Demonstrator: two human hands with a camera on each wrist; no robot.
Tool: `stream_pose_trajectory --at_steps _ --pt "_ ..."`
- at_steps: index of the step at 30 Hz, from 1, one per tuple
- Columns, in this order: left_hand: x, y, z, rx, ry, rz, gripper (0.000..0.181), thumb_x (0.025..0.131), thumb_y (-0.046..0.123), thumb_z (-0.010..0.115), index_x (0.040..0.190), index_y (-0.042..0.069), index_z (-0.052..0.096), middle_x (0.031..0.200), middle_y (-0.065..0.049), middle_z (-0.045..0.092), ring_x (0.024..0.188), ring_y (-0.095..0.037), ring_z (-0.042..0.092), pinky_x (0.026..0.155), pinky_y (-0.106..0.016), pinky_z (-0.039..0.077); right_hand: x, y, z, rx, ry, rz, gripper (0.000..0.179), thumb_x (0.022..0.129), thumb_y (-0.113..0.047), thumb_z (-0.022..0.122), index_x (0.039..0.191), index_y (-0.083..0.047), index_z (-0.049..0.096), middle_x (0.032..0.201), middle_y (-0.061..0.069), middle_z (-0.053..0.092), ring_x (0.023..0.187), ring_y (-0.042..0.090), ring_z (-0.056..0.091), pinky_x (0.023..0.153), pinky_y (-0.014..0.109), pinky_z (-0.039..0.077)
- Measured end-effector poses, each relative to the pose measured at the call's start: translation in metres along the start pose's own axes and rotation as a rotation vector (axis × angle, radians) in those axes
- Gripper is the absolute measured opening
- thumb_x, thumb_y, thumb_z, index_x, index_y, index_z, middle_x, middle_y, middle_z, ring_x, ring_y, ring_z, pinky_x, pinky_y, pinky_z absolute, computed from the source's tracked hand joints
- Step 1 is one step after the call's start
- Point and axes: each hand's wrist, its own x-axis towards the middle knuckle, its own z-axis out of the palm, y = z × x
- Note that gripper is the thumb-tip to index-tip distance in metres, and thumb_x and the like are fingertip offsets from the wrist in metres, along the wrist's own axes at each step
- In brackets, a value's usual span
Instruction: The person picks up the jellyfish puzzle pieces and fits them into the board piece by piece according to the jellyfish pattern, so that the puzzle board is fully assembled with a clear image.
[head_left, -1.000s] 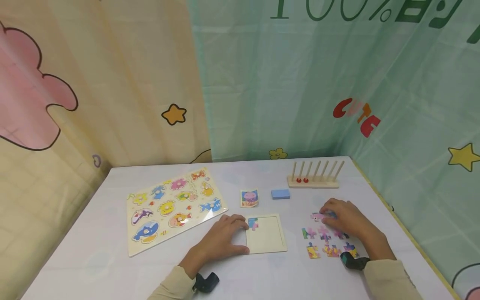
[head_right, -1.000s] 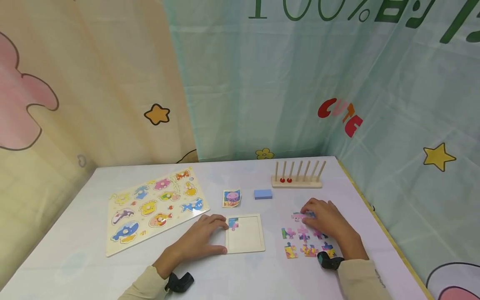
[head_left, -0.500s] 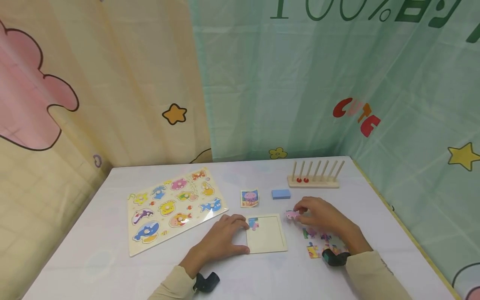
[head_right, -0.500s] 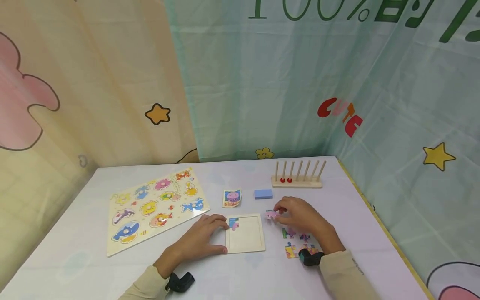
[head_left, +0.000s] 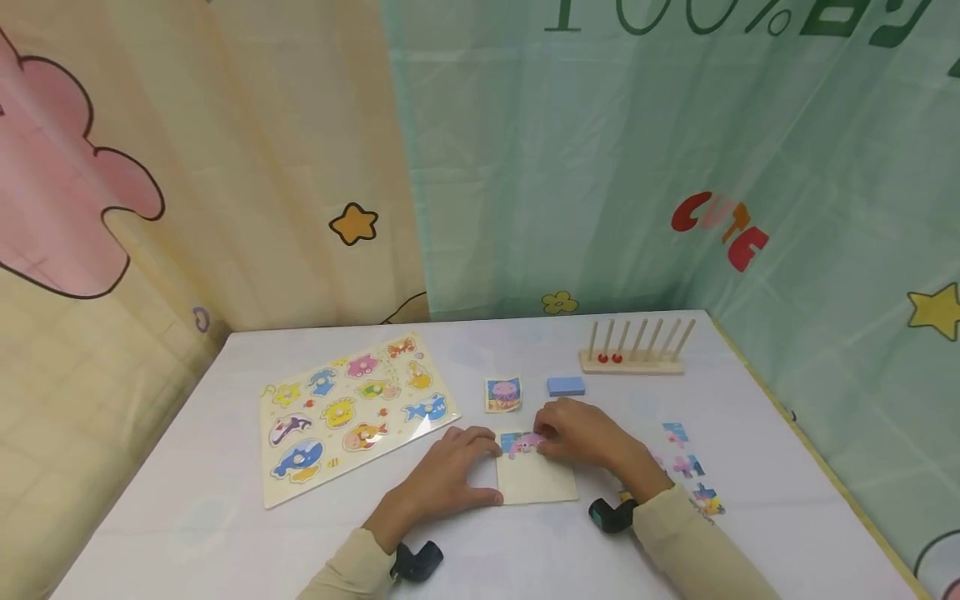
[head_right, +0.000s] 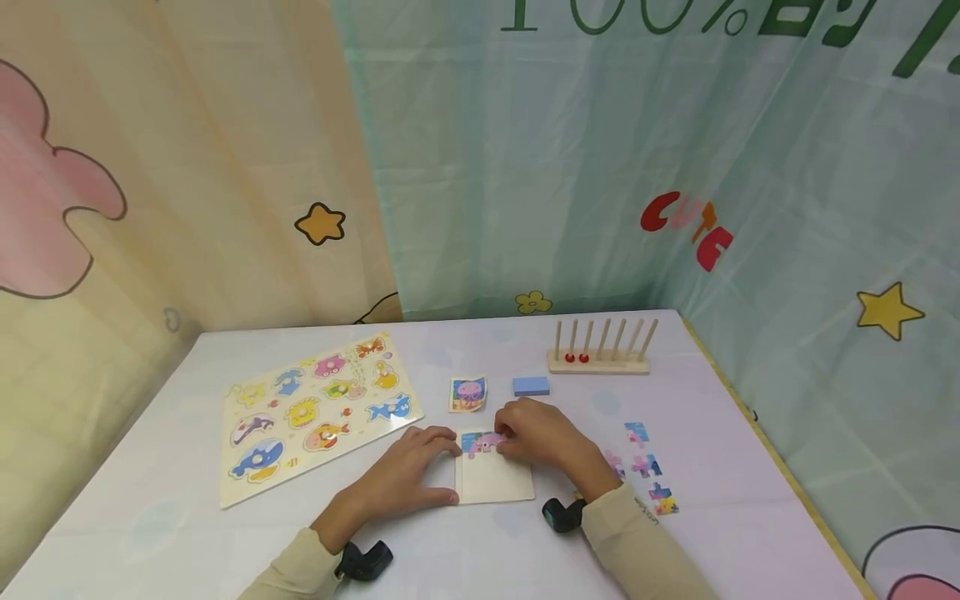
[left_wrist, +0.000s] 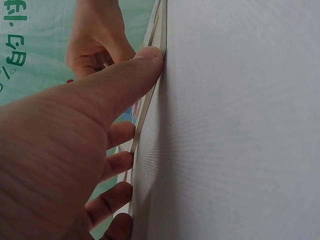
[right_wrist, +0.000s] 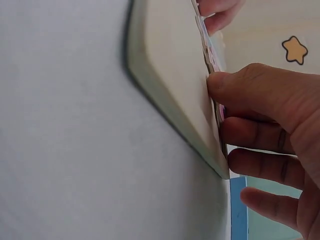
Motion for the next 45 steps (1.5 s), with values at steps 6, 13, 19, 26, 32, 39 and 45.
stream_pose_trajectory --at_steps 6,13,19,26,32,39,45 --pt "0.001 0.001 -0.001 0.001 -0.004 0.001 0.059 0.083 0.056 0.077 0.130 0.022 0.064 0.144 0.004 0.052 0.124 -0.019 0.046 0.103 -0.041 0.041 -0.001 -0.001 0.002 0.016 0.013 -0.007 0.020 0.086 -0.026 0.082 0.101 -0.016 0.074 0.083 -0.013 0.057 0.078 0.009 0.050 0.074 0.029 0.050" --pt "0.000 0.002 -0.001 0.000 0.003 0.005 0.060 0.083 0.056 0.077 0.130 0.021 0.064 0.143 0.003 0.052 0.123 -0.019 0.046 0.102 -0.041 0.041 -0.002 -0.003 0.003 0.002 0.046 -0.053 0.021 0.086 -0.022 0.080 0.106 -0.019 0.076 0.090 -0.011 0.060 0.080 0.008 0.051 0.073 0.028 0.050" --pt "0.002 0.001 -0.001 0.003 0.006 0.008 0.060 0.083 0.057 0.078 0.129 0.021 0.064 0.143 0.004 0.052 0.122 -0.019 0.046 0.101 -0.040 0.042 -0.003 -0.004 0.000 -0.014 0.032 -0.062 0.017 0.088 -0.023 0.080 0.104 -0.020 0.079 0.093 -0.009 0.062 0.084 0.008 0.053 0.076 0.029 0.052" --pt "0.001 0.000 0.000 -0.013 -0.002 -0.005 0.059 0.082 0.056 0.078 0.129 0.022 0.064 0.143 0.004 0.052 0.122 -0.019 0.046 0.102 -0.041 0.042 -0.008 0.005 -0.006 0.101 -0.016 -0.049 0.029 0.090 -0.024 0.079 0.118 -0.017 0.075 0.106 -0.009 0.066 0.095 0.010 0.058 0.087 0.035 0.052" --pt "0.001 -0.001 0.001 -0.027 0.002 -0.002 0.059 0.082 0.055 0.078 0.129 0.022 0.064 0.143 0.004 0.052 0.121 -0.018 0.046 0.101 -0.041 0.042 -0.049 0.052 -0.026 0.237 0.060 0.026 0.030 0.094 -0.015 0.073 0.123 -0.011 0.069 0.118 -0.001 0.067 0.113 0.022 0.061 0.097 0.047 0.049" --pt "0.001 -0.004 0.001 -0.030 0.019 0.008 0.060 0.082 0.055 0.079 0.129 0.021 0.064 0.142 0.003 0.053 0.121 -0.019 0.046 0.100 -0.043 0.042 -0.113 0.123 -0.050 0.238 0.161 0.192 0.024 0.086 -0.001 0.075 0.110 -0.001 0.070 0.106 0.010 0.064 0.102 0.035 0.060 0.088 0.053 0.049" --pt "0.000 -0.006 0.004 -0.044 0.030 0.014 0.061 0.081 0.056 0.080 0.129 0.021 0.064 0.141 0.003 0.054 0.120 -0.020 0.047 0.100 -0.044 0.043 -0.132 0.146 -0.042 0.267 0.157 0.139 0.027 0.085 -0.005 0.078 0.111 0.000 0.072 0.104 0.007 0.061 0.098 0.029 0.059 0.085 0.042 0.049"
